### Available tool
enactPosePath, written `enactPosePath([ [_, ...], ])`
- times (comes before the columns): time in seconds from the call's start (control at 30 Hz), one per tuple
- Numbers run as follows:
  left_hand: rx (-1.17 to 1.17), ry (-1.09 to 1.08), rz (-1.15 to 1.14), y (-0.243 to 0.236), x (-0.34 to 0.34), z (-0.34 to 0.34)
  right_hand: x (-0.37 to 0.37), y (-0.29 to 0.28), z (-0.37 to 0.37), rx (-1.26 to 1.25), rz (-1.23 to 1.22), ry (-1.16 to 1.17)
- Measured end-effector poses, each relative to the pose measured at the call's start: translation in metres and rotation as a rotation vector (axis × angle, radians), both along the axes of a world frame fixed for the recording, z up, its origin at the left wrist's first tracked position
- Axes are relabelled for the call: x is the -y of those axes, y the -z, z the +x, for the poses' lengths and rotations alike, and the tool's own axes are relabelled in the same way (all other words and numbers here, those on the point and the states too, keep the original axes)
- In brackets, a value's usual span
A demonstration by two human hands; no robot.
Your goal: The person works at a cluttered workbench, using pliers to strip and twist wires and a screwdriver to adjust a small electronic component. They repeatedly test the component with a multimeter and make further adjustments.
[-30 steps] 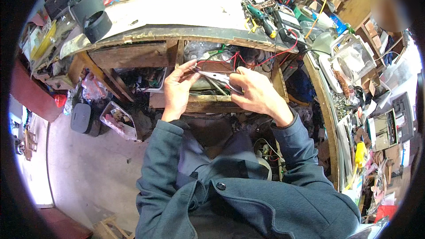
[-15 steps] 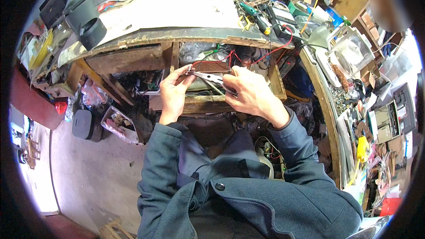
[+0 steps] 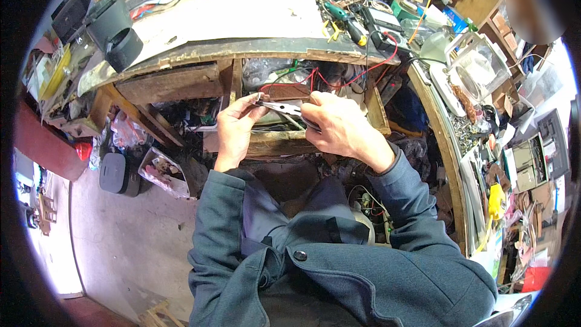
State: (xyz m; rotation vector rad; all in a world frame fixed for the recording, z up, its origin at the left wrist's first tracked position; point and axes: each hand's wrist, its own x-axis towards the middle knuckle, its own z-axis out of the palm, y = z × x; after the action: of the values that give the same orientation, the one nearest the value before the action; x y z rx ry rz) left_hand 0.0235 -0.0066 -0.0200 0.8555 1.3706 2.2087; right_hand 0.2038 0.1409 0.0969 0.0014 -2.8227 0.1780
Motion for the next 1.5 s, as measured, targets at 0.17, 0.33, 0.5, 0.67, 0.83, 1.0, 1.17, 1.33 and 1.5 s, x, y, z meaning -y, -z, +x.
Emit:
enactPosePath([
  [0.17,0.028,0.071,0.022,0.0,0.002,-0.002,-0.002,0.001,0.001,-0.001,0.028,0.011],
  [0.33,0.042,0.095,0.029,0.0,0.002,-0.001,0.002,0.0,0.002,-0.003,0.091,0.0],
  [0.5,0.025,0.089,0.035,-0.001,0.002,0.001,0.001,0.007,0.002,-0.029,0.142,-0.001],
  [0.67,0.021,0.076,0.038,-0.001,0.003,0.002,0.006,0.005,0.002,-0.012,0.202,0.013],
  [0.83,0.021,0.072,0.038,-0.001,0.003,0.003,0.012,0.004,0.005,0.016,0.284,0.04],
  [1.0,0.017,0.07,0.018,-0.002,0.003,0.002,0.013,0.003,0.007,-0.008,0.309,0.022],
  [1.17,0.006,0.069,0.002,-0.004,0.004,0.002,0.012,0.007,0.007,-0.027,0.238,0.033],
  [1.33,0.049,0.031,0.043,-0.004,0.001,0.002,0.016,-0.009,0.018,-0.05,0.036,0.014],
  [1.5,0.086,0.091,0.135,-0.002,0.0,0.0,0.011,-0.003,0.019,-0.075,-0.11,0.22],
])
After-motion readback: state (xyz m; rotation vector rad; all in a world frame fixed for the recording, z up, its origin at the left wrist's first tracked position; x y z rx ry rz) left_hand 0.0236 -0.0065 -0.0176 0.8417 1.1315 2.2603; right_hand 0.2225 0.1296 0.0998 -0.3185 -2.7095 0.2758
